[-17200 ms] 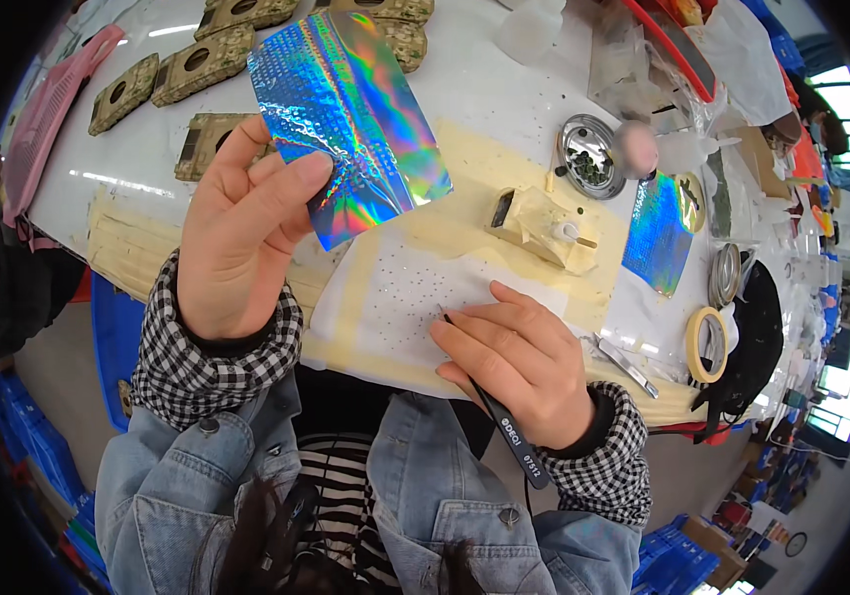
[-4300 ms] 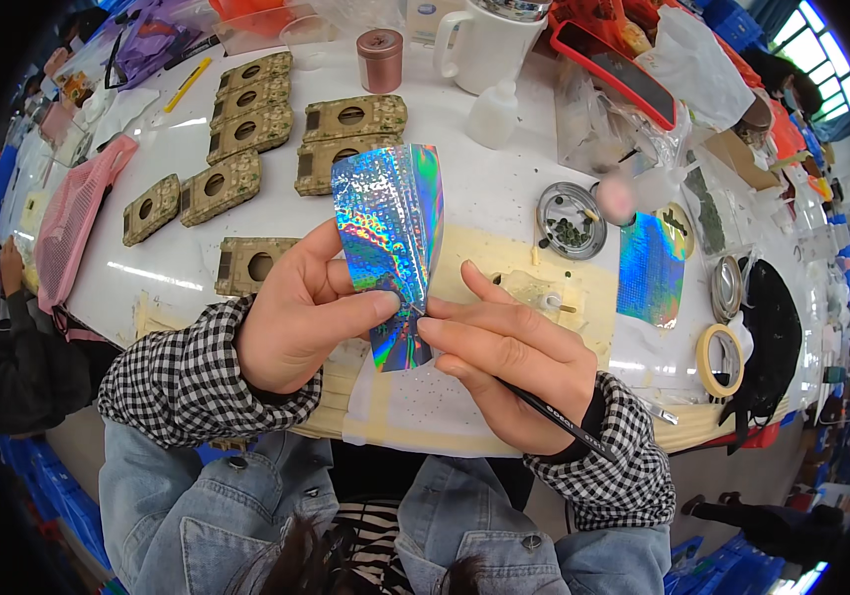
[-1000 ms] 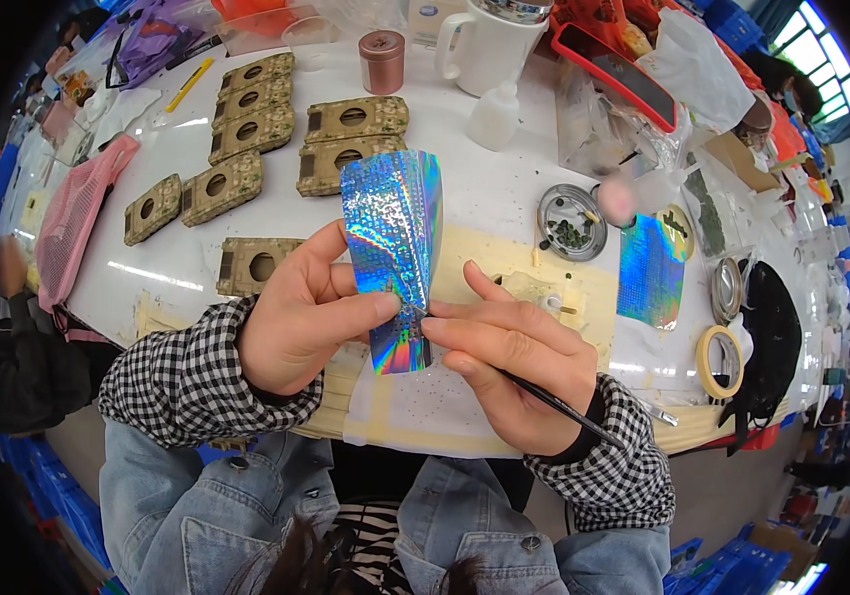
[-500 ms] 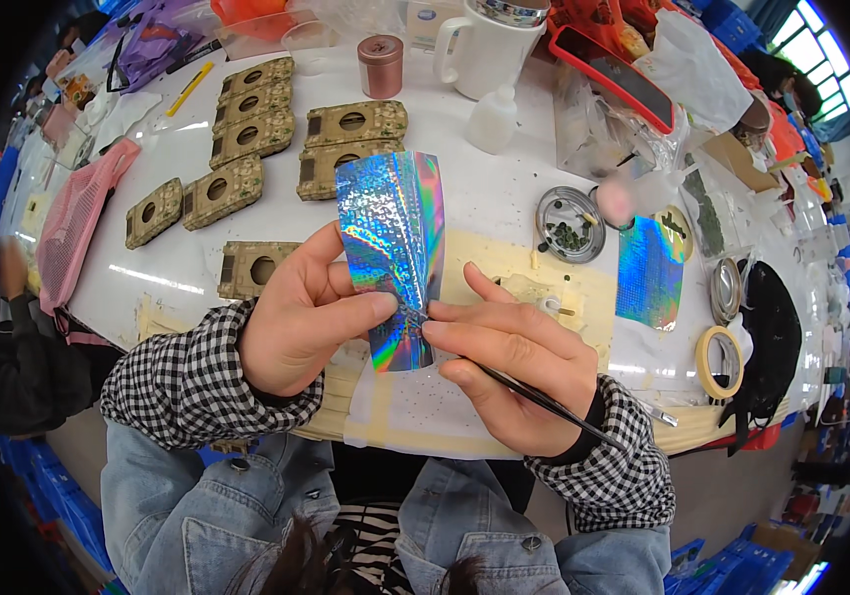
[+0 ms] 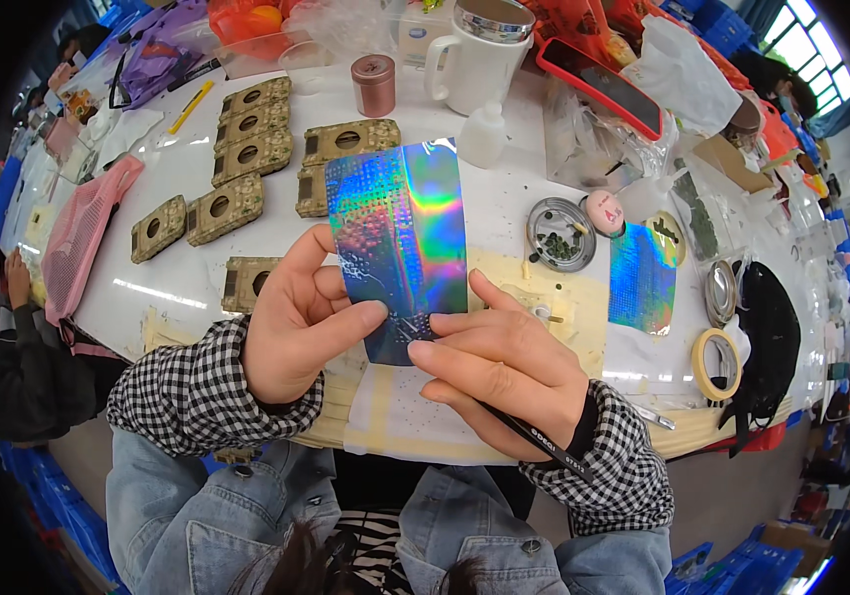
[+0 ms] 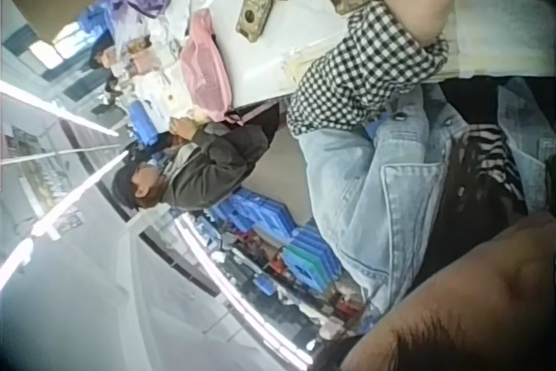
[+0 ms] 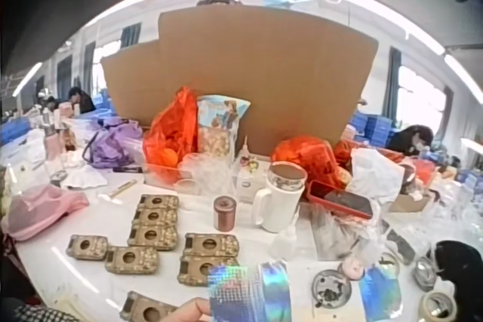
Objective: Using a pen and tweezers to mark and manipulate a piece of holographic film at a factory desk.
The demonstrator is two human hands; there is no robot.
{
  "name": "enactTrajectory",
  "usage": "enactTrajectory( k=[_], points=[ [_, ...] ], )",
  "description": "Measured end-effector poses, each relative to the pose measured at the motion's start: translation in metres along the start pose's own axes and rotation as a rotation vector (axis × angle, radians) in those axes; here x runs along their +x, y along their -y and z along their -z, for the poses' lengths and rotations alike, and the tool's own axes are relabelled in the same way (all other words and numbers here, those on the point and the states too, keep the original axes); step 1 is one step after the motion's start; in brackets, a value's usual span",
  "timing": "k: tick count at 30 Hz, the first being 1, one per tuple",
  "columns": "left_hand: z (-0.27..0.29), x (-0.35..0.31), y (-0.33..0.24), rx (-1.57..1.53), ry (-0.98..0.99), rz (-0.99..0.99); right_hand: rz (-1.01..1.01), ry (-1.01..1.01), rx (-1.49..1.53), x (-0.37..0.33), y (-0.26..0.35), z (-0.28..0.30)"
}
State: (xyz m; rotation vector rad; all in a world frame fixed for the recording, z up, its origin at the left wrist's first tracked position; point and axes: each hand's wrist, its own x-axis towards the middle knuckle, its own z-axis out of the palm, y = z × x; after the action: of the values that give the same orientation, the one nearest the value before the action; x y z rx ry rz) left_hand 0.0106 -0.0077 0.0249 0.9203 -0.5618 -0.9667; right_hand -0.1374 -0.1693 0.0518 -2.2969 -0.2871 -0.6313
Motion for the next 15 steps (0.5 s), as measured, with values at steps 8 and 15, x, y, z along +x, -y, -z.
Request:
enactTrajectory(
  k=[8,15],
  points=[
    [-0.0012,-0.0001,0.0002,0.027,-0.004,0.001,0.068,0.001,-0.137,0.0016,-0.0004,-0.0005],
    [-0.0024,-0.0008,-0.0015,0.015,-0.003,0.006,0.095,-0.001,-0.189,0.0000,-0.0021,-0.0025]
  ],
)
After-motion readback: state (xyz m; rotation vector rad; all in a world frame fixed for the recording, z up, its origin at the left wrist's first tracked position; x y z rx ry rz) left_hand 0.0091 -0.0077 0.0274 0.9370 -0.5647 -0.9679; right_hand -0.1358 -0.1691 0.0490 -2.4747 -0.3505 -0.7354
